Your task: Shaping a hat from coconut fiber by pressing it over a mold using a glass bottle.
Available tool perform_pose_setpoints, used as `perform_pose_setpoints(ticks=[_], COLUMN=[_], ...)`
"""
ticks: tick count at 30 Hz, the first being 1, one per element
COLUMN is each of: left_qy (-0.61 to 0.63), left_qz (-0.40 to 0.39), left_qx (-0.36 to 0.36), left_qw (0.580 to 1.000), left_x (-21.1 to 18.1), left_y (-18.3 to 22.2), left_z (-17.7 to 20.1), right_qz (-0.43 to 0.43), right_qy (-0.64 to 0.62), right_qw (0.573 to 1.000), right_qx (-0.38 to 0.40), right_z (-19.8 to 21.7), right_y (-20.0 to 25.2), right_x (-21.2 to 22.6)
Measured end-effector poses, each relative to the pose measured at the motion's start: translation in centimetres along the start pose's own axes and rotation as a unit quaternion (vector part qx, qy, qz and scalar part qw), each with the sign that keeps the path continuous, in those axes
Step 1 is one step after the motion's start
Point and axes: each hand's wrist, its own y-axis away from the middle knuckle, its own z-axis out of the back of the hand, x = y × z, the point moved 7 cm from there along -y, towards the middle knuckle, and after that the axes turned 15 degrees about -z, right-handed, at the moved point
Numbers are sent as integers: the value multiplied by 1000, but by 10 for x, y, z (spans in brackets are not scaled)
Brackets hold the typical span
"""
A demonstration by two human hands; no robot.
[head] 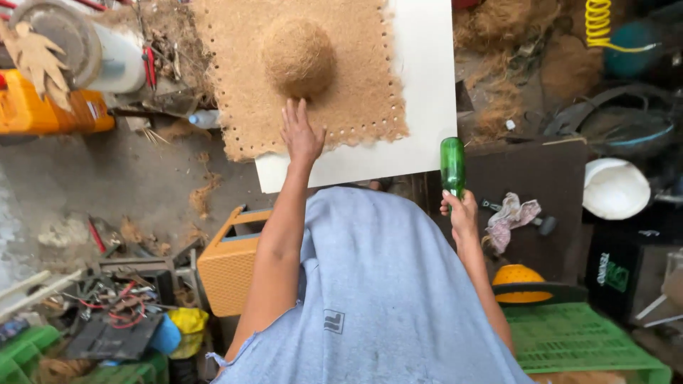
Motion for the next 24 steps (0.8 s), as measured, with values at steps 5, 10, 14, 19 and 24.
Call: perform_pose_setpoints(ticks=[5,10,14,19,24], left_qy=[-40,-69,-63,-60,-46], left_qz=[87,77,76,65,70], left_qx=[188,256,281,277,273], left_qw=[977,961,955,957,958], left_x=[38,38,42,40,37], left_y=[74,80,81,86,83], left_z=[-57,-60,-65,-62,-58], right_qz=[10,27,38,33,30], right_qy=[83,126,167,284,350], right_qw=[996,991,985,958,936], right_qx=[35,40,34,0,-9], right_z=[-2,-19,-34,-40,-47], right_y=[-29,-28,-8,-4,-2], right_x=[22,52,76,85,82])
